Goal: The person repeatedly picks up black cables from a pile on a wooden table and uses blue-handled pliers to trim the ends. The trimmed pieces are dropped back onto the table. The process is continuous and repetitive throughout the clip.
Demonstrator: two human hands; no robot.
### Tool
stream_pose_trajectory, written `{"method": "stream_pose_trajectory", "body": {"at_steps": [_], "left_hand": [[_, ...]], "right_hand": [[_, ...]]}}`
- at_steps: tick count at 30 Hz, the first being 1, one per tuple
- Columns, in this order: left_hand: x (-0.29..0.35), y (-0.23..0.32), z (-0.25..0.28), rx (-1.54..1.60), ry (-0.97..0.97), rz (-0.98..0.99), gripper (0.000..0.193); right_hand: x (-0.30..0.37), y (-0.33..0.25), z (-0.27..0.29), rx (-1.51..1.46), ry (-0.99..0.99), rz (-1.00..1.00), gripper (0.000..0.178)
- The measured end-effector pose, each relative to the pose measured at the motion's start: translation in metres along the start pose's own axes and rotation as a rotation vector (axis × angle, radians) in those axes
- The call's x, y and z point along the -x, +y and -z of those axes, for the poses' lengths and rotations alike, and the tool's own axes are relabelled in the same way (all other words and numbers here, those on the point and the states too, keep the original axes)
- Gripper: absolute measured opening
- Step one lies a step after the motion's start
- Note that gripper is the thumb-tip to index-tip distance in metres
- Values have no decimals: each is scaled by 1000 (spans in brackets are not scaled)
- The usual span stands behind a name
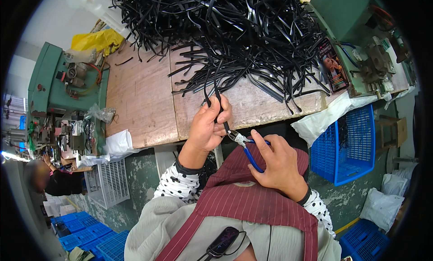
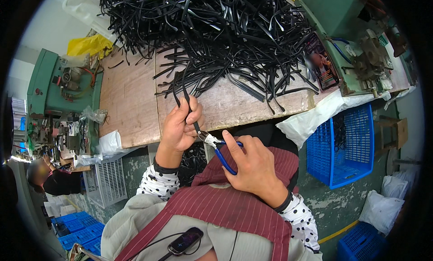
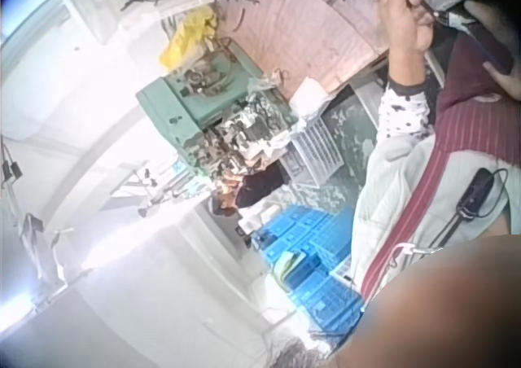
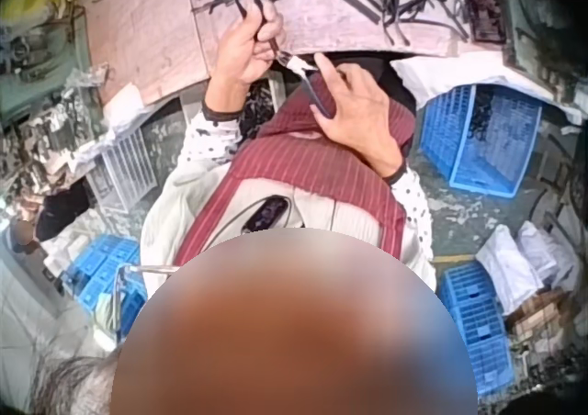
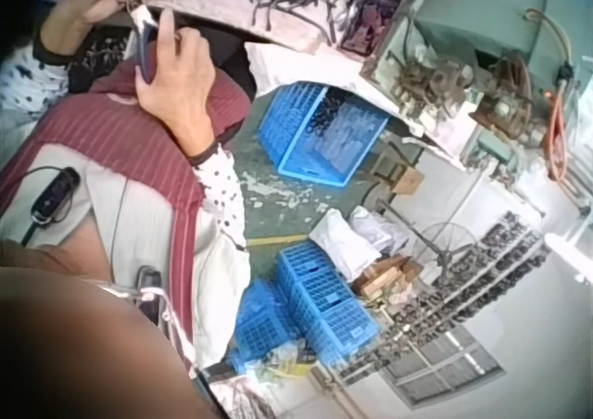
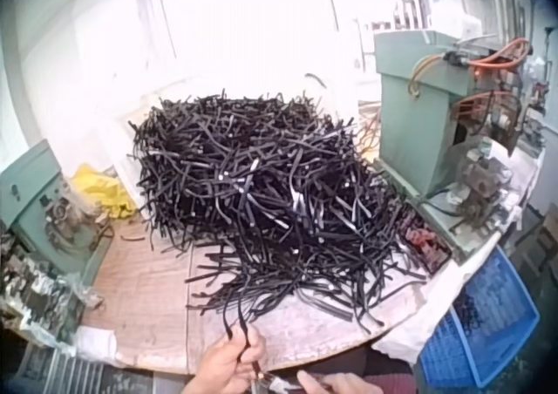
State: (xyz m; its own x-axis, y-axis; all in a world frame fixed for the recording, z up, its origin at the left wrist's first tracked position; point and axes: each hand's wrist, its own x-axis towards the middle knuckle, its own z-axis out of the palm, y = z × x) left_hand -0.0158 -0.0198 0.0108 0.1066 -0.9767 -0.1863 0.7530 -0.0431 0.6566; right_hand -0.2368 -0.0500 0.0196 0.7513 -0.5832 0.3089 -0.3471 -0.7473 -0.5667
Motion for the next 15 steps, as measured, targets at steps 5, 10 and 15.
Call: {"method": "stream_pose_trajectory", "body": {"at_steps": [5,10,15], "left_hand": [[-2,0,4,102,-114,55,34],[-3,-5,8,144,-107,-20,33],[9,-30,-10,-70,118,-530,33]], "right_hand": [[0,-3,3,68,-27,20,85],[1,-4,2,29,-47,10,83],[3,-3,-3,-96,-16,-38,78]]}}
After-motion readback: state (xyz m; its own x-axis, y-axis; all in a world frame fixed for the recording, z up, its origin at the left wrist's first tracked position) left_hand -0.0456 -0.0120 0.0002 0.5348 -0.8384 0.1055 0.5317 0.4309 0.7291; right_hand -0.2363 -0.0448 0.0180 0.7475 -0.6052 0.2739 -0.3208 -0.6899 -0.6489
